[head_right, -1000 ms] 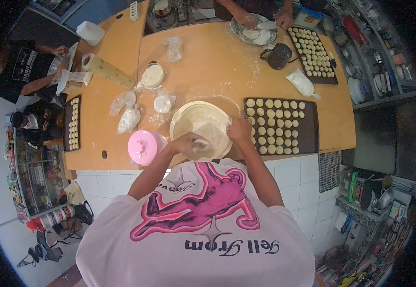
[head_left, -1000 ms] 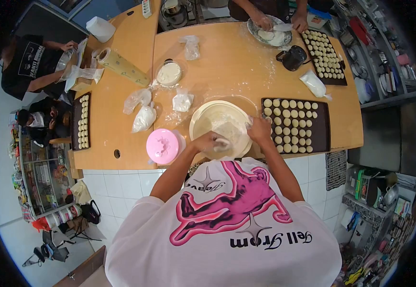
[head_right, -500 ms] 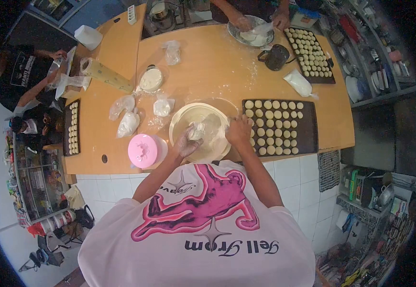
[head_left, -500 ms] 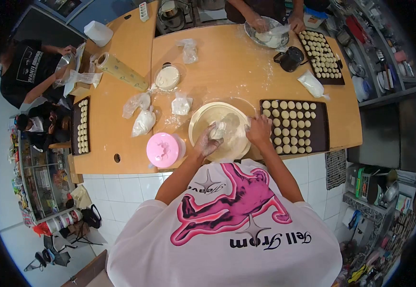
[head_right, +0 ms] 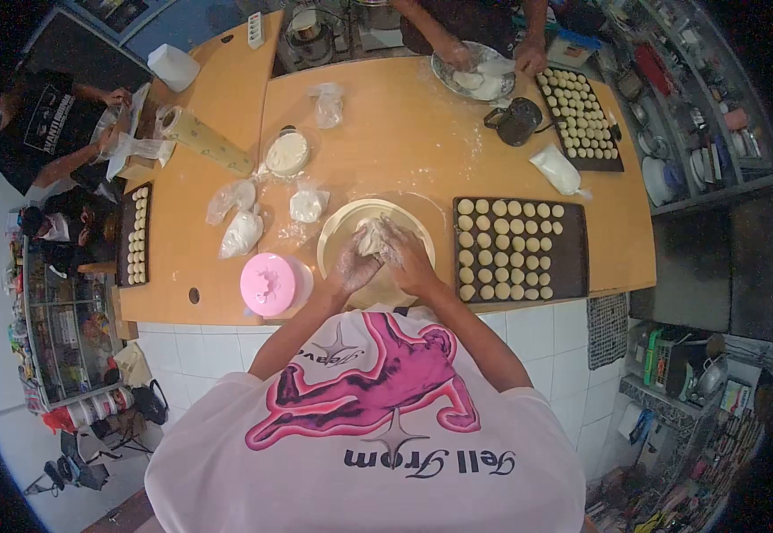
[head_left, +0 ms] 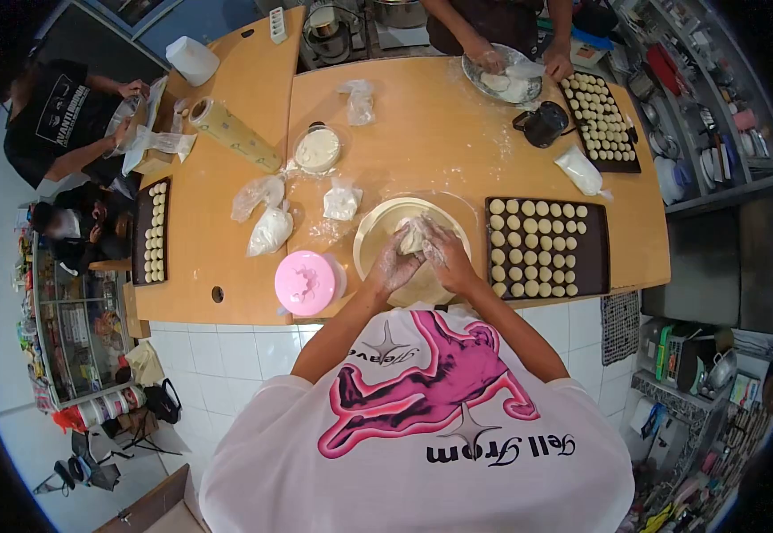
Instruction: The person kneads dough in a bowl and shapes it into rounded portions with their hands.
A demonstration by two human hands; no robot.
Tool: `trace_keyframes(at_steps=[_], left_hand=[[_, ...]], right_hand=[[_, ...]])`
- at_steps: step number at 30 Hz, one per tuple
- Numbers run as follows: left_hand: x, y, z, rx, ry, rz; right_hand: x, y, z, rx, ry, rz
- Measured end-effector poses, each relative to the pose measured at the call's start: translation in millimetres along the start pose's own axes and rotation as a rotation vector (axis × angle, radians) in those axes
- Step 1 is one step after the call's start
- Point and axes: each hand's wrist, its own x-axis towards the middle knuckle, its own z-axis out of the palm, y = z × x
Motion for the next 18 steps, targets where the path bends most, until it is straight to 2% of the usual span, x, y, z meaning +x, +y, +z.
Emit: trace_keyframes(at_steps=[6, 9, 12, 15, 18], left_hand=[[0, -2, 10, 0.046, -0.009, 0.005], [3, -2, 6, 0.173, -0.029, -0.027], [0, -3, 16, 0.331, 0.074, -0.074], [2, -3, 11, 0.214, 0.057, -0.13], [3, -4, 10, 0.183, 0.186, -0.175]], right_hand=[[0, -16, -11, -0.323, -0.149, 0.029], [0, -19, -12, -0.428, -0.145, 0.024], [-1, -26, -17, -0.453, -0.119, -0.016], [0, -26, -20, -0.462, -0.116, -0.037], [0, -27, -27, -0.561, -0.16, -0.087]])
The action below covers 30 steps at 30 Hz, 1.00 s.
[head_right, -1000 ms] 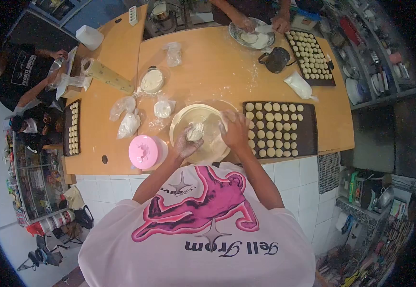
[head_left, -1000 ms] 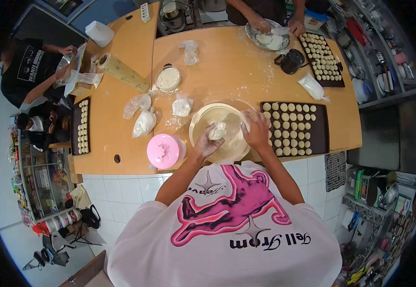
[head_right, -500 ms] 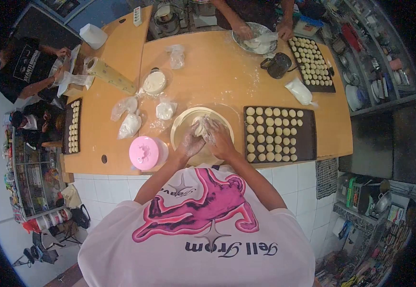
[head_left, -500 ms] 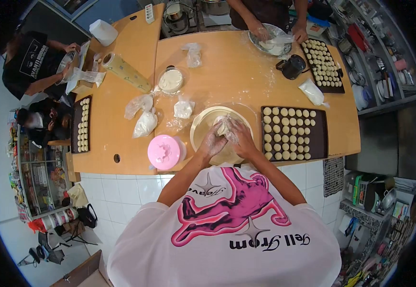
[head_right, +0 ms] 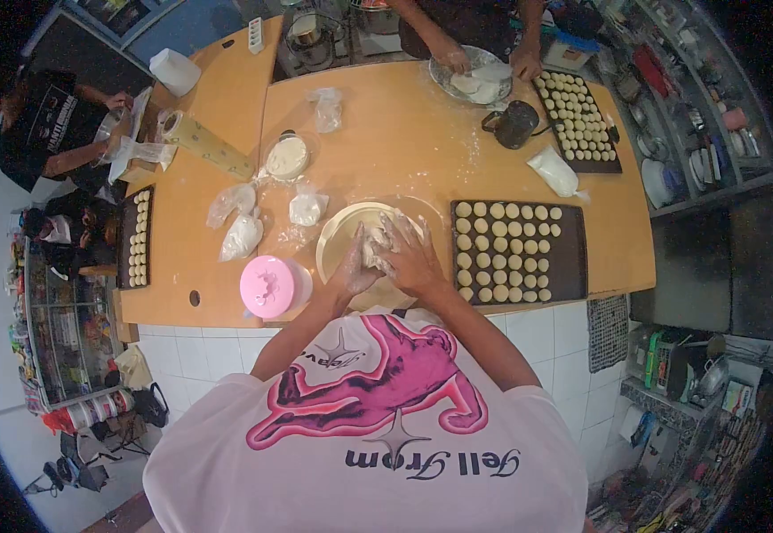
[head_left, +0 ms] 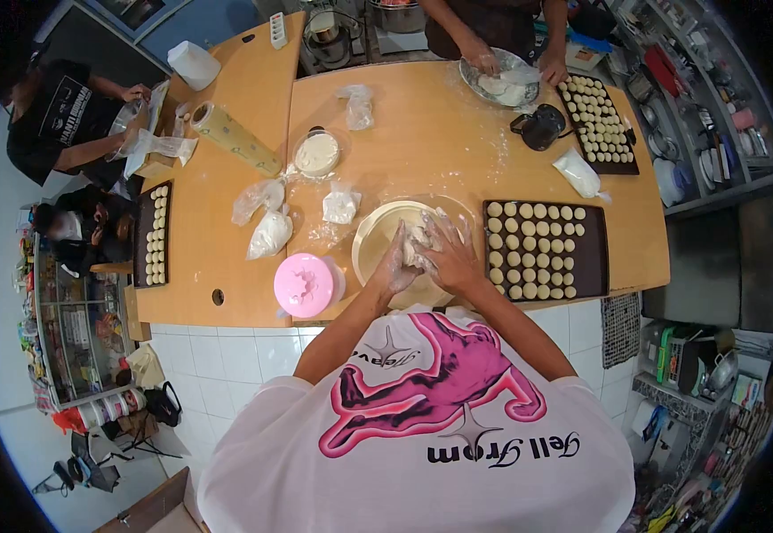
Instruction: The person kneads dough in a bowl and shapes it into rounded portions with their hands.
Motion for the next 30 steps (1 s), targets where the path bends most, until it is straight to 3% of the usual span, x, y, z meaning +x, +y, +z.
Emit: trace_keyframes(at_steps=[9, 15, 21, 24, 27, 30], left_hand=[[13, -3, -12, -0.234, -0.181, 0.04], [10, -3, 2, -0.205, -0.049, 0.109], [24, 4, -25, -0.24, -0.079, 0.111], [34, 3, -41, -0.201, -0.106, 0.182], [9, 7, 18, -0.254, 0.08, 0.176], [16, 2, -4, -0.255, 0.022, 0.174]], right_hand=[[-3, 8, 18, 0.11, 0.329, -0.047], [-2, 5, 17, 0.254, 0.185, -0.002], [-11, 12, 10, 0.226, 0.124, -0.145], [-13, 15, 14, 0.27, 0.154, -0.103], [-8, 13, 23, 0.531, 0.125, -0.027], [2, 18, 43, 0.691, 0.187, -0.07]])
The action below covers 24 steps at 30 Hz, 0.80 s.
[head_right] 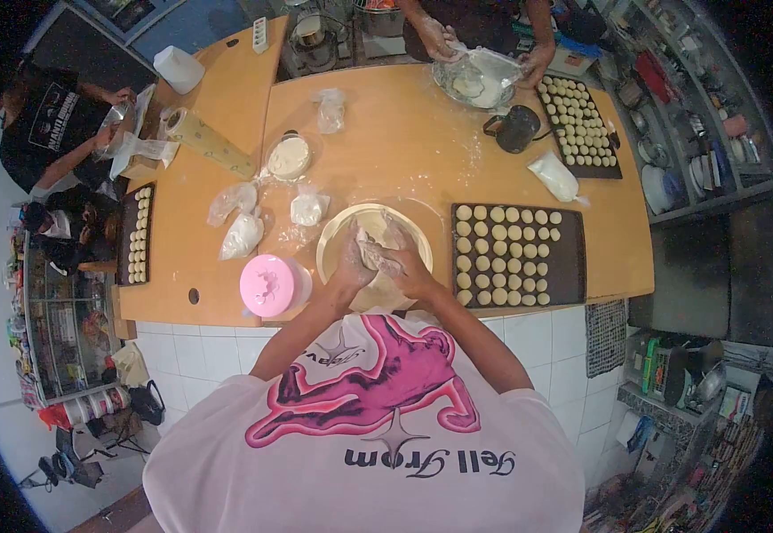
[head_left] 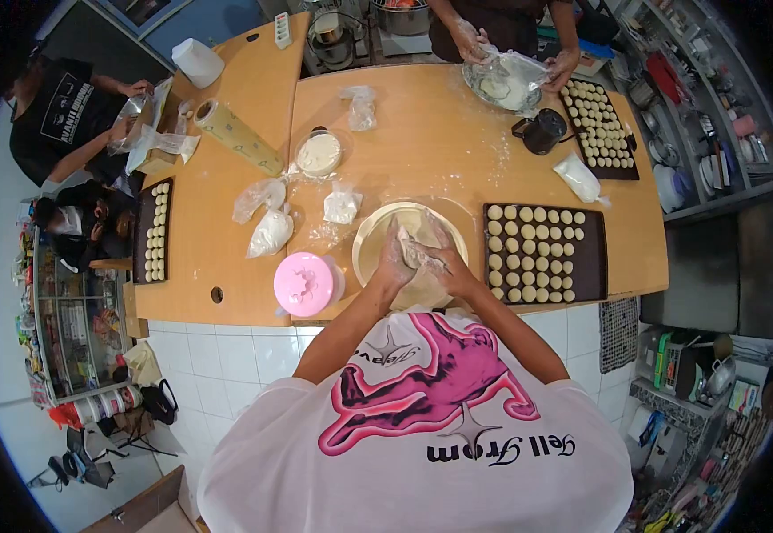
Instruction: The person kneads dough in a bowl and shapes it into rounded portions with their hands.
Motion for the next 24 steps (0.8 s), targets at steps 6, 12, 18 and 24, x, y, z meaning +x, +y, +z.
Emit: trace_keyframes(at_steps=[6, 12, 18, 24], left_hand=[[-7, 8, 3, -0.318, -0.122, 0.024], [3, 15, -14, 0.379, -0.303, 0.25], [-29, 21, 33, 0.154, -0.376, -0.277], [-32, 58, 17, 0.914, -0.207, -0.296]], right_hand=[[-1, 19, 5, 0.91, 0.025, 0.553], [-3, 25, 3, 0.686, 0.207, 0.543], [29, -9, -3, -0.146, 0.275, 0.121], [40, -4, -6, -0.094, 0.276, 0.416]])
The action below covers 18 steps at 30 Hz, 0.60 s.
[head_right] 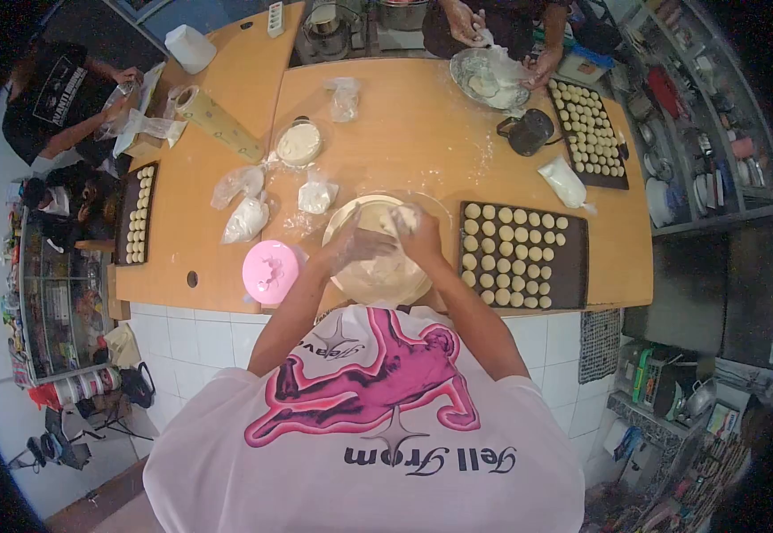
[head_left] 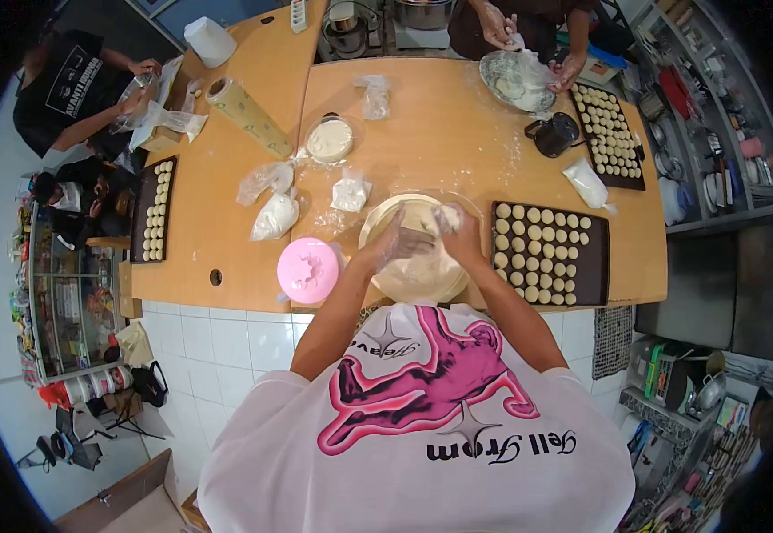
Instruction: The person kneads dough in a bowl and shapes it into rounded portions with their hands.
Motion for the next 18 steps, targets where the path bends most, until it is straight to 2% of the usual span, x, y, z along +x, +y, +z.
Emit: trace_keyframes(at_steps=[1, 2, 3, 5, 9, 12, 18], left_hand=[[1, -7, -5, 0.061, 0.202, 0.105], [2, -16, -11, 0.123, 0.405, 0.21], [1, -22, -14, 0.185, 0.609, 0.315], [-10, -29, -9, 0.58, 0.725, 0.429], [-7, -49, -7, 1.327, 0.953, 0.662], [0, -61, -15, 1.461, 0.976, 0.488], [-6, -56, -11, 1.535, 0.951, 0.492]], right_hand=[[4, 8, 2, -0.037, 0.021, 0.039], [7, 29, 9, -0.153, 0.03, -0.023], [8, 23, 7, -0.213, -0.084, -0.029], [6, 3, -1, -0.334, -0.314, -0.039], [-7, 22, 23, -0.492, -0.417, -0.209], [-11, 22, 31, -0.633, -0.49, -0.293], [-14, 40, 42, -0.751, -0.452, -0.3]])
